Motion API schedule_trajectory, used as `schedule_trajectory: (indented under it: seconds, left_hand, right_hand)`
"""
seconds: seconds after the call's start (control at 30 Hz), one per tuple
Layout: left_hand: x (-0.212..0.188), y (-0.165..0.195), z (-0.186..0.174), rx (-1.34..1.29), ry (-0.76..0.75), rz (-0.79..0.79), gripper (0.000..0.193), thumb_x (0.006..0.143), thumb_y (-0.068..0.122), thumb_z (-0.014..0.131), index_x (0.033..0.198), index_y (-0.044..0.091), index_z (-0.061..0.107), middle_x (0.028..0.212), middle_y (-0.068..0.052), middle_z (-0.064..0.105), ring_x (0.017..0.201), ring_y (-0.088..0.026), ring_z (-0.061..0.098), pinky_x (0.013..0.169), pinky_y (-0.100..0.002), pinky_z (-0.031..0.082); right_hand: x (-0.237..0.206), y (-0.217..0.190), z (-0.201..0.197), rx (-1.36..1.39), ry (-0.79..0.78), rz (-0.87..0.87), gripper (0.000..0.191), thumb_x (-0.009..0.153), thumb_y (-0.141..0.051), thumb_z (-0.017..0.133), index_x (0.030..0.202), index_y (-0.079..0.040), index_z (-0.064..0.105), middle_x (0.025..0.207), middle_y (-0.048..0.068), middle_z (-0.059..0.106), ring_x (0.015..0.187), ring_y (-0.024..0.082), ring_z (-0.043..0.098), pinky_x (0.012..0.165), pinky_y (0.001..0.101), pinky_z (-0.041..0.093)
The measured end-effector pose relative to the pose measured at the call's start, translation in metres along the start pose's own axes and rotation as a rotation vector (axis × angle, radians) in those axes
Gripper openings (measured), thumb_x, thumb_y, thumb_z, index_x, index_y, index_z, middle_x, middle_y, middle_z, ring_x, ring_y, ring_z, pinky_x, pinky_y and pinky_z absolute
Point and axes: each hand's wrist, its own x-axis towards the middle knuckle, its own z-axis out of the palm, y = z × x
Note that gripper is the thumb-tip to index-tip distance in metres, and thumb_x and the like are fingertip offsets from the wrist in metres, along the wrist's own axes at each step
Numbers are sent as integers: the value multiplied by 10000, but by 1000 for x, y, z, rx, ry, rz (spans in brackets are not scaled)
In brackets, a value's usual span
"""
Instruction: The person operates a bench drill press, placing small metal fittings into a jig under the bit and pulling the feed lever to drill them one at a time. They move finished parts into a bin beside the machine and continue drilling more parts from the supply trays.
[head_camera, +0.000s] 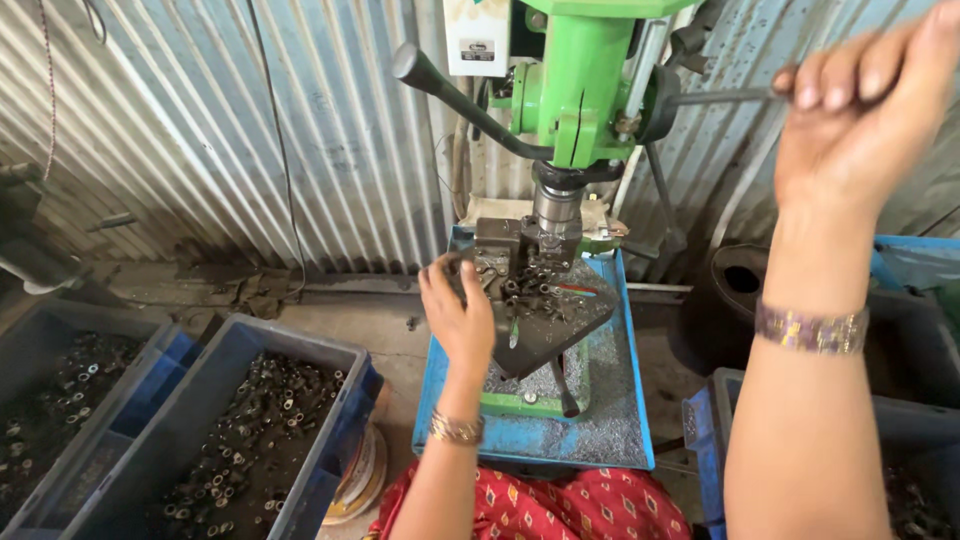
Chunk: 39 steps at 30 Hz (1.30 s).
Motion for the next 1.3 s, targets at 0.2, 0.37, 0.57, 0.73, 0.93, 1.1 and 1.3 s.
schedule_trajectory:
  seconds: [0.2, 0.37, 0.57, 0.73, 0.93, 1.1, 1.3]
  left_hand:
    - [-49, 19, 61, -1096, -405, -789, 540, 1041, 502, 440, 1440, 138, 460, 1436, -168, 534, 1248, -344, 571, 1044, -493, 488]
    - [-44, 0, 102, -1421, -429, -1060, 763, 970, 616, 390, 1597, 222, 211, 1561, -123, 423, 1336, -282, 514, 1110, -541, 423]
    - [-85, 21, 96, -1240, -466, -926, 855, 1039, 666, 483, 1553, -10, 389, 1431, -248, 580, 1278, -368, 577, 1104, -526, 417]
    - [-128, 78, 76, -1174, -1303, -1004, 797, 924, 650, 514, 1594, 300, 260, 1541, -15, 482, 1347, -253, 563, 1092, -460, 485]
    - [-100, 66, 52, 125, -805, 138, 489, 934, 274, 695, 1347, 24, 619, 1359, -207, 623, 1233, -399, 625, 1004, -444, 539]
    - [-88, 35, 42, 495, -551, 257, 580, 782, 139, 710, 1330, -7, 586, 1302, -226, 593, 1127, -444, 578, 870, -513, 517]
    - [-97, 24, 44, 331, -632, 295, 586, 828, 104, 663, 1409, 80, 597, 1289, -187, 617, 1173, -409, 577, 926, -510, 515]
  right_hand:
    - [44, 6, -8, 108, -62, 27, 539, 1205, -400, 502, 799, -106, 306, 685, 50, 275, 597, 175, 239, 585, 323, 226]
    - [44, 10, -9, 122, -85, 14, 528, 1198, -420, 488, 812, -108, 307, 679, 48, 277, 577, 168, 224, 568, 317, 205]
    - [43, 20, -12, 111, -112, -65, 517, 1207, -409, 482, 836, -96, 305, 659, 53, 268, 573, 177, 222, 562, 322, 206]
    - [44, 23, -18, 161, -108, -35, 510, 1204, -399, 481, 837, -96, 297, 690, 56, 275, 578, 170, 225, 560, 315, 201]
    - [40, 19, -18, 136, -102, -6, 517, 1194, -422, 481, 837, -93, 303, 660, 51, 276, 600, 178, 239, 594, 326, 217]
    - [39, 24, -16, 175, -85, -18, 526, 1186, -432, 495, 833, -94, 302, 696, 57, 285, 604, 177, 233, 596, 329, 210]
    - [39, 25, -18, 208, -63, 17, 519, 1185, -440, 492, 852, -84, 314, 693, 44, 262, 619, 174, 239, 618, 326, 220]
